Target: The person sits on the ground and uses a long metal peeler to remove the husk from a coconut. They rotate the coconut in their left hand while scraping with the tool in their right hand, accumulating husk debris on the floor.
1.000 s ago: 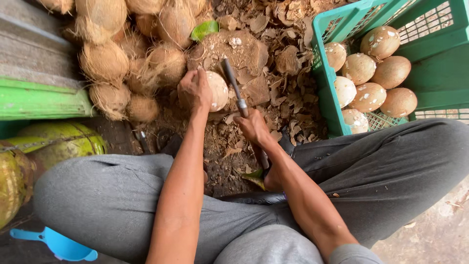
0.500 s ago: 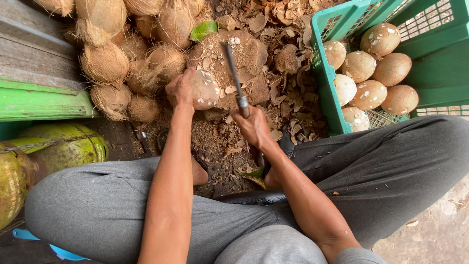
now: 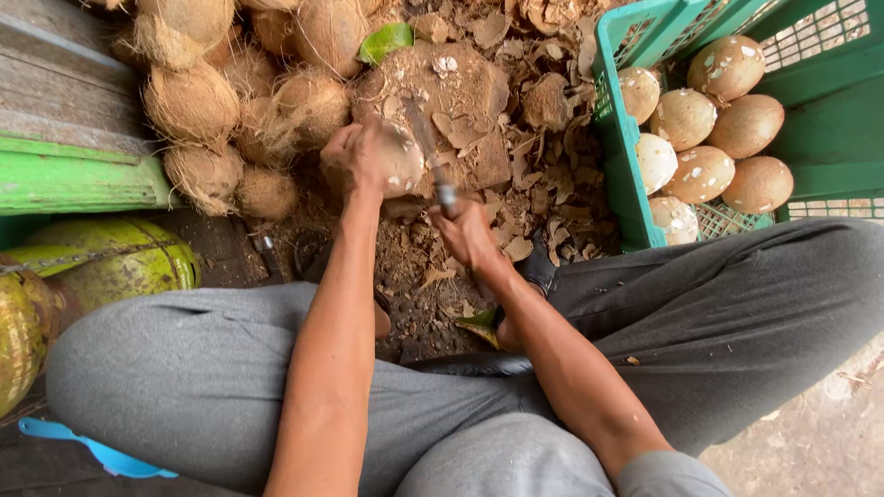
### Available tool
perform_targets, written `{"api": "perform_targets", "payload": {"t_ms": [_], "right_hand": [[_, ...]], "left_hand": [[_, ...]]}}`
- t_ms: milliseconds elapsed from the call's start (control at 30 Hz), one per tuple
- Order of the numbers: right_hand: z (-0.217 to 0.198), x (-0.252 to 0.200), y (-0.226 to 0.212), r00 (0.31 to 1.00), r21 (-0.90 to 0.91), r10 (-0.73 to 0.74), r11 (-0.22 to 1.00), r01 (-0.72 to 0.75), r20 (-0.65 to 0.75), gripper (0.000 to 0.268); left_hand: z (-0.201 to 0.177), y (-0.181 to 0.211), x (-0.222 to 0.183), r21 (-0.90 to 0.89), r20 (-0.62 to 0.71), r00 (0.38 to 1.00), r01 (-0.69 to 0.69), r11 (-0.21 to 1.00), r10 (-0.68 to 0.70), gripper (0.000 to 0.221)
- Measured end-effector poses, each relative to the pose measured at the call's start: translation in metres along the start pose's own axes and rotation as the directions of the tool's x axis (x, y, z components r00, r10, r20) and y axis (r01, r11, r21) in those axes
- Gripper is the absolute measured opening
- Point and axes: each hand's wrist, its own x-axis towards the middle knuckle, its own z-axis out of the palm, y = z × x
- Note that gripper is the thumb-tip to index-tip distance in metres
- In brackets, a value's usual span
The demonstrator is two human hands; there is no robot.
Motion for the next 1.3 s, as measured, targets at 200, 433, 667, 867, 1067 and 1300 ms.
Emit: {"api": "perform_targets", "payload": {"t_ms": [200,433,667,867,1067,1300], "right_hand": [[-0.003,0.013,0.031,0.993,-0.051,-0.09,0.994,0.094,0.082,0.036],[-0.004,0.017,0.032,0.997,-0.171,0.019,0.985,-0.007,0.073,0.046],[-0.022,-0.015,-0.011,0.942,0.319,0.142,0.916,-0.242,0.305,0.021],[-0.047,-0.019,-0.04,0.992,0.343,-0.008,0.939,-0.035,0.124,0.031],[-0.033,-0.013,-0.026,0.995,-0.062,-0.087,0.995,0.084,-0.05,0.029],[-0.018,-0.004,-0.013,1.0,-0.251,-0.004,0.968,0.002,-0.01,0.033]], "left_hand": [[-0.01,0.036,-0.018,-0.028,0.16,0.983,0.091,0.995,-0.086,0.03],[-0.02,0.07,-0.04,0.303,0.036,0.913,0.377,0.875,-0.406,0.063],[-0.037,0.051,-0.045,0.166,0.195,0.98,-0.003,0.986,-0.03,0.071],[-0.013,0.021,-0.018,0.083,0.087,0.906,-0.421,0.903,0.415,0.04],[-0.001,0.011,-0.013,0.291,0.054,0.995,-0.101,0.951,0.09,0.034],[0.003,0.025,-0.024,0.216,-0.015,0.921,-0.376,0.901,0.388,0.028]]}}
